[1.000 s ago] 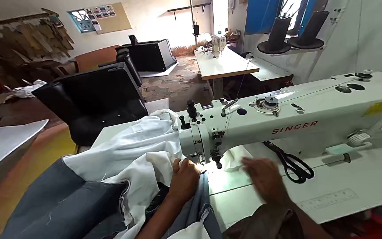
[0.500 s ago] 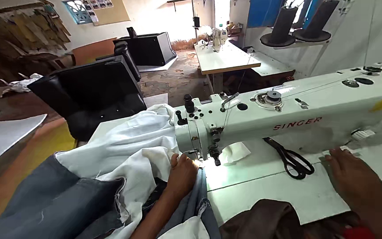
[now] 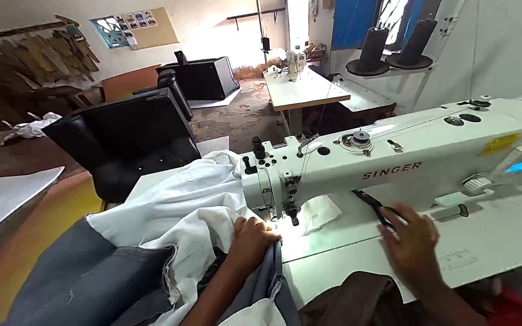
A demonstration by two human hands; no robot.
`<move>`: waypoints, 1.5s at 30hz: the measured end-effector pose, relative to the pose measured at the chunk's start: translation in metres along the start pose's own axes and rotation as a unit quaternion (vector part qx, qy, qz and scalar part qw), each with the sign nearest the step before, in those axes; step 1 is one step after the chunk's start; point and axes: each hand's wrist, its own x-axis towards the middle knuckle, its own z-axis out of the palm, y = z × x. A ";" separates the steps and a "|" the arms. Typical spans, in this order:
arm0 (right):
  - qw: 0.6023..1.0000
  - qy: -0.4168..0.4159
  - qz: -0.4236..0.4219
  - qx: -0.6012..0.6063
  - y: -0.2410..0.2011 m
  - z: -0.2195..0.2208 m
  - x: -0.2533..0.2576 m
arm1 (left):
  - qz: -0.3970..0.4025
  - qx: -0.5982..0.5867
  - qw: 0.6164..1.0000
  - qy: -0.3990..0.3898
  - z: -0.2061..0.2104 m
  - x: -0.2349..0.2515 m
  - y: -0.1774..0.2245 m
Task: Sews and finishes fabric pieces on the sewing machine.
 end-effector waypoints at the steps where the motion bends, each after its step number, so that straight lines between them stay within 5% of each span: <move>1: 0.998 -0.026 -0.042 0.033 -0.023 0.014 0.004 | 0.010 -0.003 1.000 0.004 0.001 0.000 -0.002; 3: 0.978 -0.166 -0.088 0.090 -0.065 0.033 0.018 | 0.008 -0.004 1.000 -0.012 -0.002 0.001 -0.002; 5: 0.908 -0.394 -0.070 0.125 -0.097 0.039 0.045 | 0.002 0.003 1.000 -0.026 -0.006 0.002 -0.003; 7: 0.862 -0.485 -0.066 0.133 -0.112 0.055 0.061 | -0.008 -0.001 0.999 -0.037 -0.010 0.003 -0.005; 12: 0.904 -0.411 -0.041 0.107 -0.116 0.083 0.074 | -0.017 -0.007 0.999 -0.036 -0.008 0.008 -0.011; 20: 0.906 -0.418 0.008 0.059 -0.116 0.098 0.083 | -0.035 -0.002 0.998 -0.046 -0.014 0.011 -0.017; 28: 0.986 -0.158 0.031 0.052 -0.070 0.066 0.033 | -0.046 -0.016 0.998 -0.037 -0.012 0.010 -0.031; 35: 0.969 -0.176 0.170 -0.046 -0.009 -0.013 0.015 | -0.066 -0.006 0.997 -0.035 -0.010 0.009 -0.037; 45: 0.846 -0.452 0.253 -0.126 0.002 -0.039 0.050 | -0.099 0.003 0.994 -0.044 -0.012 -0.002 -0.047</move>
